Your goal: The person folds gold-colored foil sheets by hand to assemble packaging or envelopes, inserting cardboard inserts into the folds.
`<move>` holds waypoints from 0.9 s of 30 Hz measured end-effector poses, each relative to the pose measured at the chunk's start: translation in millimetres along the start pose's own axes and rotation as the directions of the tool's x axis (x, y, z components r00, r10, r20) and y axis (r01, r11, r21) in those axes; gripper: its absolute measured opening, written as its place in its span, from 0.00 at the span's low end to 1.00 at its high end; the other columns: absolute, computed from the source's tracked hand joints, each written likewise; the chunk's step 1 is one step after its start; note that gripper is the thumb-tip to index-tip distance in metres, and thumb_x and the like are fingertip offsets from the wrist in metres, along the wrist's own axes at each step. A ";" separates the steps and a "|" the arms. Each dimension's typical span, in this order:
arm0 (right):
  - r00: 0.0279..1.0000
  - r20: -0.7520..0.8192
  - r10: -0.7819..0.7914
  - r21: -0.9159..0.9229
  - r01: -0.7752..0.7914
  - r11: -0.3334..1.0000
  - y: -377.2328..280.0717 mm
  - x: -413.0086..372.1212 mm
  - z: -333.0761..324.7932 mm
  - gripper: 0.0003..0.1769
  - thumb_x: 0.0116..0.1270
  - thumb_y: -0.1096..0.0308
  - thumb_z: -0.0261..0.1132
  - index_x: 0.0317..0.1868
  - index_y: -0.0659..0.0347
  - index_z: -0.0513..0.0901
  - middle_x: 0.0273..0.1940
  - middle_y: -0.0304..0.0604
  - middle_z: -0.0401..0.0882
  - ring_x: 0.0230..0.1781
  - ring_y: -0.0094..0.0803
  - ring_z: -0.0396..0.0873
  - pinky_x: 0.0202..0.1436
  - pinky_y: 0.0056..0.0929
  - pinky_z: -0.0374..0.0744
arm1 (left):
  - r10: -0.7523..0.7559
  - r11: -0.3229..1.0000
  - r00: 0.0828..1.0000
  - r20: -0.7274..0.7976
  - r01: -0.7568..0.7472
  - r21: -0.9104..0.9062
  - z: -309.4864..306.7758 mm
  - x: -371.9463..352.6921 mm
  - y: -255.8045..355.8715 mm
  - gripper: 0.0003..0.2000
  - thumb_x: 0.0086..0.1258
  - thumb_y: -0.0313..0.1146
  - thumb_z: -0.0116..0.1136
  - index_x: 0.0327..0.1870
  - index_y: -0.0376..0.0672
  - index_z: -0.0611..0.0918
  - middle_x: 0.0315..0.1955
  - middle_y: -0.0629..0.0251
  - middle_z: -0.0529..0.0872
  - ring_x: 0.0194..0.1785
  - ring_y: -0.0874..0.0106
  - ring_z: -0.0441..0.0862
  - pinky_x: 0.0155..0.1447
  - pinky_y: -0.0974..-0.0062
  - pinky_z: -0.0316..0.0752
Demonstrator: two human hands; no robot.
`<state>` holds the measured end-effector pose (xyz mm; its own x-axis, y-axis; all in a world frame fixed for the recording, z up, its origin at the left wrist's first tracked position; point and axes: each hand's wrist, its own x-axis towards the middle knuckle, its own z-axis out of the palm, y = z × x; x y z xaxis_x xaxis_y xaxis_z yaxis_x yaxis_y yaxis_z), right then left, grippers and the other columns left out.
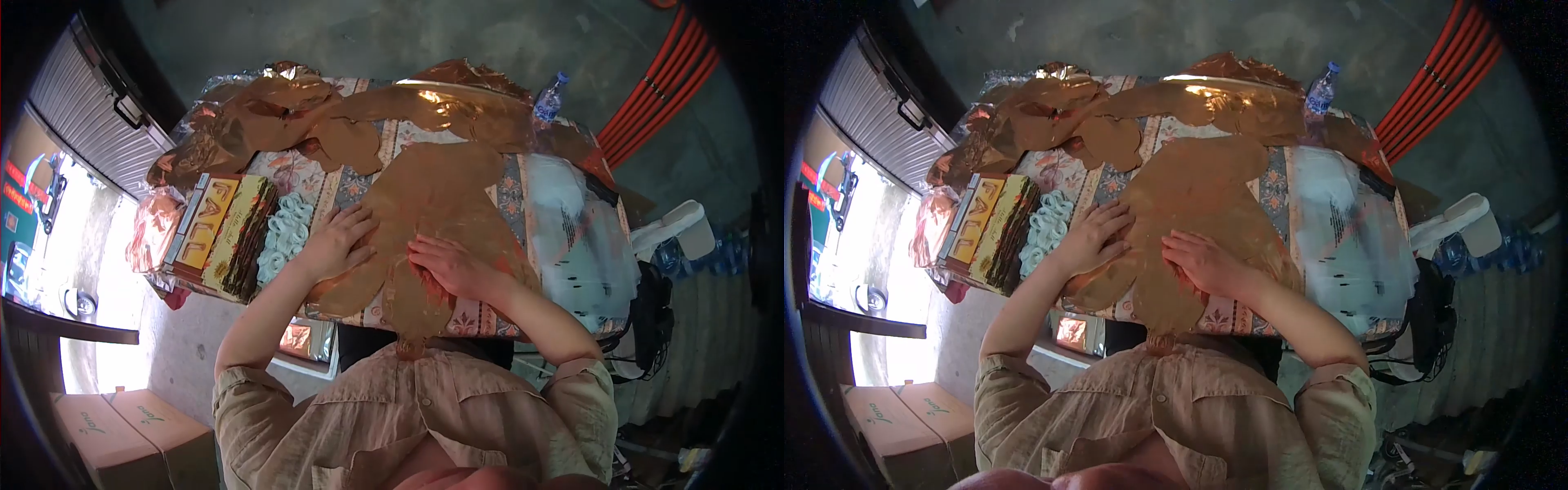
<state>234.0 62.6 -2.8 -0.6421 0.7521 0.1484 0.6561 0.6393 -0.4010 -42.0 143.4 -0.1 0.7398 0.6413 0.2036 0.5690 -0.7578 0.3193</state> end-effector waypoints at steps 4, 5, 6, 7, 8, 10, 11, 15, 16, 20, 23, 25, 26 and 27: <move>0.999 -0.024 -0.043 -0.079 0.041 0.996 -2.8 -2.4 2.4 0.20 0.69 0.70 0.55 0.60 0.62 0.75 0.67 0.47 0.69 0.71 0.42 0.63 0.70 0.41 0.64 | 0.011 1.000 1.000 -0.001 -0.011 -0.012 1.0 -1.9 -1.5 0.25 0.65 0.42 0.60 0.64 0.45 0.74 0.65 0.56 0.72 0.71 0.57 0.63 0.73 0.56 0.55; 0.999 -0.021 -0.044 -0.076 0.042 0.996 -2.8 -3.4 4.6 0.20 0.69 0.70 0.55 0.60 0.62 0.75 0.67 0.47 0.69 0.71 0.42 0.63 0.70 0.41 0.64 | 0.011 1.000 1.000 -0.003 -0.011 -0.004 0.8 -2.0 -1.5 0.26 0.65 0.42 0.60 0.64 0.45 0.74 0.65 0.56 0.72 0.71 0.57 0.64 0.73 0.56 0.55; 0.998 -0.031 -0.052 -0.108 0.049 0.993 -2.9 -4.6 6.5 0.20 0.69 0.70 0.55 0.61 0.63 0.75 0.67 0.47 0.69 0.71 0.42 0.63 0.71 0.42 0.63 | 0.014 1.000 1.000 -0.007 -0.014 0.006 0.2 -0.8 -1.5 0.26 0.65 0.42 0.60 0.63 0.44 0.74 0.65 0.56 0.72 0.71 0.57 0.64 0.73 0.56 0.55; 0.997 -0.042 -0.061 -0.141 0.054 0.988 -2.8 -5.5 7.6 0.21 0.68 0.70 0.55 0.61 0.63 0.74 0.67 0.48 0.68 0.71 0.42 0.63 0.72 0.42 0.62 | 0.016 1.000 1.000 -0.007 -0.016 0.007 -0.1 0.2 -1.5 0.26 0.65 0.42 0.60 0.63 0.44 0.74 0.65 0.56 0.72 0.71 0.57 0.64 0.73 0.56 0.55; 0.997 -0.044 -0.059 -0.141 0.052 0.989 -2.8 -6.1 7.7 0.21 0.68 0.70 0.55 0.61 0.63 0.74 0.67 0.48 0.68 0.71 0.42 0.63 0.72 0.42 0.62 | 0.006 1.000 1.000 -0.014 -0.007 -0.021 -0.3 0.5 -1.1 0.26 0.65 0.42 0.61 0.63 0.44 0.74 0.65 0.56 0.72 0.71 0.57 0.64 0.73 0.56 0.55; 0.996 -0.047 -0.076 -0.147 0.069 0.987 -2.7 -6.3 7.0 0.21 0.68 0.69 0.56 0.61 0.64 0.74 0.67 0.48 0.68 0.71 0.42 0.63 0.72 0.42 0.62 | 0.000 0.999 1.000 -0.021 -0.001 -0.045 -0.4 0.4 -1.6 0.26 0.64 0.41 0.61 0.63 0.43 0.74 0.65 0.56 0.72 0.71 0.57 0.64 0.73 0.55 0.55; 0.996 -0.051 -0.079 -0.152 0.070 0.986 -1.8 -6.7 7.4 0.21 0.68 0.69 0.56 0.61 0.64 0.74 0.67 0.48 0.68 0.71 0.42 0.63 0.72 0.42 0.62 | 0.008 0.999 1.000 -0.028 -0.009 -0.048 1.0 0.4 -3.3 0.26 0.64 0.41 0.62 0.63 0.43 0.74 0.65 0.56 0.72 0.71 0.57 0.64 0.73 0.55 0.55; 0.995 -0.056 -0.087 -0.172 0.076 0.982 1.1 -8.4 10.0 0.22 0.68 0.68 0.53 0.61 0.62 0.74 0.67 0.47 0.68 0.71 0.42 0.63 0.73 0.42 0.61 | 0.031 0.999 0.999 -0.032 -0.032 -0.031 0.9 0.5 -5.2 0.27 0.62 0.41 0.63 0.62 0.43 0.75 0.64 0.56 0.73 0.71 0.57 0.64 0.73 0.56 0.56; 0.994 -0.059 -0.091 -0.167 0.080 0.983 1.4 -8.7 10.2 0.22 0.68 0.68 0.53 0.61 0.62 0.74 0.67 0.46 0.68 0.71 0.42 0.63 0.73 0.41 0.62 | 0.031 0.999 0.999 -0.032 -0.032 -0.030 0.5 0.4 -4.8 0.27 0.62 0.41 0.63 0.62 0.43 0.75 0.64 0.56 0.73 0.71 0.57 0.64 0.73 0.56 0.56; 0.994 -0.046 -0.102 -0.204 0.091 0.975 0.9 -8.1 5.7 0.22 0.68 0.67 0.54 0.61 0.62 0.74 0.67 0.46 0.69 0.70 0.40 0.63 0.72 0.41 0.62 | 0.033 0.999 0.999 -0.033 -0.034 -0.030 -1.5 2.0 -6.5 0.27 0.61 0.41 0.64 0.62 0.43 0.75 0.64 0.56 0.73 0.71 0.56 0.65 0.72 0.57 0.56; 0.993 -0.057 -0.101 -0.182 0.090 0.979 -1.7 -7.5 5.0 0.21 0.68 0.66 0.54 0.61 0.61 0.75 0.66 0.45 0.69 0.70 0.40 0.64 0.72 0.40 0.63 | 0.032 0.998 0.999 -0.030 -0.034 -0.054 -2.7 1.4 -7.4 0.27 0.61 0.40 0.64 0.62 0.42 0.75 0.64 0.56 0.73 0.70 0.56 0.65 0.71 0.57 0.57; 0.995 -0.052 -0.083 -0.166 0.073 0.983 -3.1 -8.3 5.8 0.22 0.67 0.69 0.55 0.61 0.64 0.74 0.67 0.48 0.68 0.71 0.42 0.63 0.73 0.41 0.62 | 0.022 0.998 1.000 -0.018 -0.023 -0.063 -2.6 -0.3 -7.2 0.27 0.61 0.39 0.65 0.62 0.41 0.75 0.64 0.56 0.73 0.70 0.56 0.65 0.71 0.57 0.57; 0.996 -0.050 -0.078 -0.157 0.070 0.985 -4.4 -10.3 9.2 0.22 0.67 0.69 0.55 0.61 0.64 0.74 0.67 0.48 0.68 0.71 0.42 0.63 0.73 0.41 0.62 | 0.025 0.996 0.999 -0.020 -0.027 -0.090 -3.1 -0.3 -7.7 0.28 0.60 0.39 0.65 0.62 0.41 0.75 0.63 0.55 0.74 0.70 0.56 0.65 0.71 0.57 0.58; 0.996 -0.054 -0.077 -0.160 0.068 0.985 -3.7 -10.1 9.6 0.22 0.67 0.69 0.55 0.61 0.64 0.74 0.67 0.48 0.68 0.71 0.42 0.63 0.73 0.41 0.62 | 0.031 0.993 0.999 -0.030 -0.034 -0.111 -4.4 1.2 -8.5 0.28 0.59 0.38 0.66 0.62 0.41 0.75 0.63 0.55 0.74 0.70 0.56 0.65 0.71 0.57 0.58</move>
<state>234.2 51.1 -11.5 -0.6687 0.7080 0.2272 0.6660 0.7062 -0.2403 -47.5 151.1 1.5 0.7460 0.6208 0.2411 0.5002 -0.7613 0.4126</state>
